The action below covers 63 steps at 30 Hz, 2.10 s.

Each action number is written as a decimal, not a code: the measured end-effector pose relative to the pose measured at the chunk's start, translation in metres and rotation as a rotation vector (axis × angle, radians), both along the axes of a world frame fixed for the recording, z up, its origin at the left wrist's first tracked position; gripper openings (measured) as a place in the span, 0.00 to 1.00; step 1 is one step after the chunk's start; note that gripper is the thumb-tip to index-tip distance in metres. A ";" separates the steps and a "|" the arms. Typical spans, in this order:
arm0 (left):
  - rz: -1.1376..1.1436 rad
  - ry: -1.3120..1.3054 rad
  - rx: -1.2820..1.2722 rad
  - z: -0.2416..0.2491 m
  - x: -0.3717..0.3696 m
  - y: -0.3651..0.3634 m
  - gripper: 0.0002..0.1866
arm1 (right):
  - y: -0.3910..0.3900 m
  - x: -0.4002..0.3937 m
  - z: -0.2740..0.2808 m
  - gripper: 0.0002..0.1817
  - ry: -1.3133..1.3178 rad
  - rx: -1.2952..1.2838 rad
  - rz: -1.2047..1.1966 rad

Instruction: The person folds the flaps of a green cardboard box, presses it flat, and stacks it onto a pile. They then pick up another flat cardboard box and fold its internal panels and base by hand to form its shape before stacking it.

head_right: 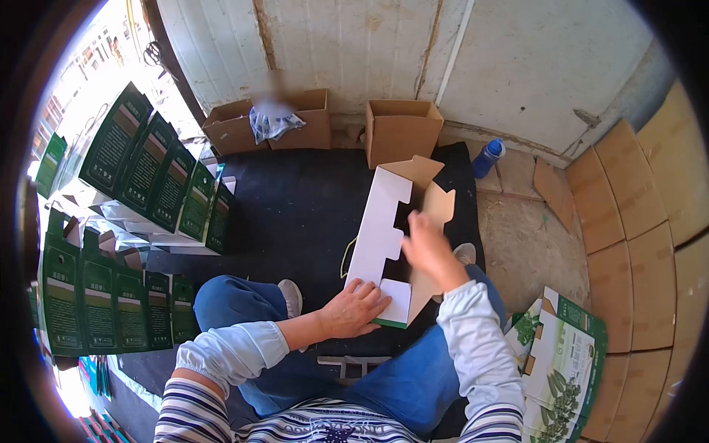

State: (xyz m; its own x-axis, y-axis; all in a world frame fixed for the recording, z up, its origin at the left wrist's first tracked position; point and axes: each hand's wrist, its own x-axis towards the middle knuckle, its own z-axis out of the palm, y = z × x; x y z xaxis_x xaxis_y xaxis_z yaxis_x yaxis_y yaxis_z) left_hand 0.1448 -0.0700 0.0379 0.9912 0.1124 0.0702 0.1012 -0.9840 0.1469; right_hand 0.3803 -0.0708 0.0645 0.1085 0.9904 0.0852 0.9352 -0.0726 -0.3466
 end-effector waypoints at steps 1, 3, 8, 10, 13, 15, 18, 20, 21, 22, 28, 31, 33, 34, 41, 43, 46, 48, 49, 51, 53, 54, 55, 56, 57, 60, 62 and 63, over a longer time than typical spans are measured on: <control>0.005 0.019 -0.008 0.002 -0.001 0.000 0.34 | 0.014 0.013 -0.002 0.33 0.051 -0.007 -0.136; 0.016 0.020 -0.032 0.003 -0.004 -0.001 0.34 | 0.045 0.038 -0.005 0.38 0.187 0.136 -0.384; 0.060 -0.023 -0.068 0.003 -0.004 -0.003 0.36 | 0.093 0.066 -0.006 0.30 0.712 0.308 -0.572; 0.095 -0.018 -0.068 -0.001 -0.001 -0.004 0.34 | 0.092 0.062 0.009 0.25 0.576 0.091 -0.456; 0.095 -0.023 -0.046 -0.001 0.002 -0.002 0.31 | 0.087 0.065 -0.002 0.21 0.043 -0.183 -0.106; 0.065 -0.031 -0.013 -0.001 0.004 -0.004 0.29 | 0.069 0.052 -0.015 0.19 -0.222 -0.078 -0.046; 0.061 -0.028 -0.019 -0.006 0.006 -0.006 0.29 | 0.060 0.046 -0.020 0.14 -0.349 -0.012 -0.052; 0.044 -0.016 -0.037 -0.005 0.007 -0.006 0.28 | 0.059 0.051 -0.018 0.16 -0.408 -0.008 -0.113; 0.035 -0.012 -0.044 -0.004 0.008 -0.006 0.28 | 0.061 0.055 -0.018 0.21 -0.477 -0.038 -0.164; 0.030 -0.027 -0.050 -0.004 0.010 -0.006 0.28 | 0.062 0.060 -0.016 0.21 -0.437 -0.127 -0.209; 0.062 0.027 -0.069 0.004 0.015 -0.015 0.30 | 0.065 0.058 0.013 0.22 -0.363 -0.300 -0.281; 0.072 0.022 -0.066 0.008 0.018 -0.022 0.33 | 0.072 0.057 0.009 0.17 -0.410 -0.341 -0.317; 0.065 -0.030 -0.130 0.012 0.019 -0.021 0.33 | 0.070 0.049 0.015 0.13 -0.463 -0.368 -0.342; 0.074 -0.017 -0.137 0.013 0.021 -0.022 0.33 | 0.068 0.053 0.010 0.15 -0.472 -0.382 -0.346; 0.183 0.037 -0.168 0.018 0.036 -0.024 0.22 | 0.057 0.061 0.026 0.19 -0.394 -0.554 -0.364; 0.194 0.028 -0.154 0.017 0.031 -0.021 0.19 | 0.049 0.066 0.031 0.21 -0.360 -0.563 -0.349; 0.289 0.119 -0.177 0.024 0.015 -0.002 0.14 | 0.029 0.089 0.032 0.30 -0.156 -0.614 -0.350; 0.373 0.141 -0.239 0.030 0.000 0.021 0.11 | 0.026 0.097 0.045 0.36 0.168 -0.778 -0.408; 0.408 0.118 -0.257 0.027 -0.008 0.034 0.12 | 0.020 0.110 0.026 0.45 0.327 -0.757 -0.397; 0.420 -0.005 -0.283 0.026 -0.024 0.056 0.15 | 0.011 0.104 0.032 0.49 0.440 -0.780 -0.380; 0.477 -0.030 -0.361 0.026 -0.031 0.067 0.17 | 0.004 0.095 0.036 0.53 0.527 -0.805 -0.331; 0.525 0.029 -0.434 0.032 -0.032 0.070 0.18 | 0.002 0.091 0.033 0.53 0.530 -0.799 -0.332; 0.571 0.090 -0.509 0.035 -0.033 0.073 0.19 | 0.001 0.086 0.028 0.53 0.534 -0.795 -0.335; 0.653 0.089 -0.539 0.031 -0.032 0.074 0.20 | 0.000 0.080 0.026 0.53 0.537 -0.792 -0.338; 0.735 0.086 -0.568 0.023 -0.030 0.076 0.21 | -0.001 0.074 0.027 0.52 0.498 -0.741 -0.327; 0.849 -0.091 -0.441 0.007 -0.025 0.082 0.26 | -0.003 0.076 0.023 0.46 0.587 -0.603 -0.326; 0.858 -0.169 -0.328 0.005 -0.021 0.081 0.30 | -0.006 0.070 0.022 0.39 0.378 -0.485 -0.230; 0.854 -0.165 -0.290 0.007 -0.017 0.082 0.32 | -0.008 0.065 0.023 0.37 0.272 -0.423 -0.182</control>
